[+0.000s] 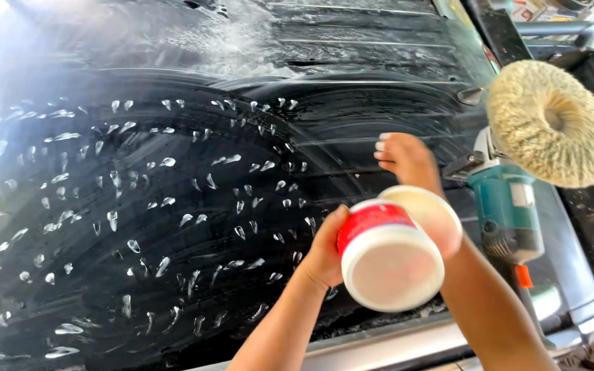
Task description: Applying polishing compound and spraying liquid onto the roof of a car during a detailing process.
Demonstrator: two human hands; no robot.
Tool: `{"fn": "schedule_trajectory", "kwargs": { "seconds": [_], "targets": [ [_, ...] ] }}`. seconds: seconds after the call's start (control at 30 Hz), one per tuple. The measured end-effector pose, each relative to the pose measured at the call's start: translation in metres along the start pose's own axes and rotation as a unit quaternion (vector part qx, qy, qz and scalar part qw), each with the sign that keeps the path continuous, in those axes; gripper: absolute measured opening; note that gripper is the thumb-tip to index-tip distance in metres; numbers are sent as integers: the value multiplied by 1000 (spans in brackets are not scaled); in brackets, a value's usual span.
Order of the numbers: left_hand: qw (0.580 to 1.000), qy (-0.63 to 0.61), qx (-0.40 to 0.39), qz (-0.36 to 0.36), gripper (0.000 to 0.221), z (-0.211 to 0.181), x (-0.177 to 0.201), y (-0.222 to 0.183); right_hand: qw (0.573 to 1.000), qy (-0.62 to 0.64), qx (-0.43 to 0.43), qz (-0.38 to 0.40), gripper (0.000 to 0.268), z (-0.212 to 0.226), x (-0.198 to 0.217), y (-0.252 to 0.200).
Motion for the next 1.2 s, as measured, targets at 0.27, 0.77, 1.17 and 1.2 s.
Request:
{"fn": "schedule_trajectory", "kwargs": {
  "seconds": [0.27,0.77,1.17,1.2],
  "targets": [
    [997,-11,-60,44,53,26,62,-2,872,-441,209,48,46,-38,-125,108],
    [997,-21,-77,14,54,21,57,-11,813,-546,181,95,45,-15,-109,79],
    [997,51,-50,-2,77,4,49,-9,761,-592,249,89,49,-31,-117,12],
    [996,53,-74,-12,78,5,58,-8,780,-577,241,39,48,-19,-108,3]
  ]
}}
Point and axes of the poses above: each hand's wrist, its own y-axis towards the middle knuckle, its own x-axis out of the back of the hand, z = x × y, the point moved 4 cm from there along y, towards the middle knuckle, and after that the axes turned 13 degrees about y, right-handed, at the moved point
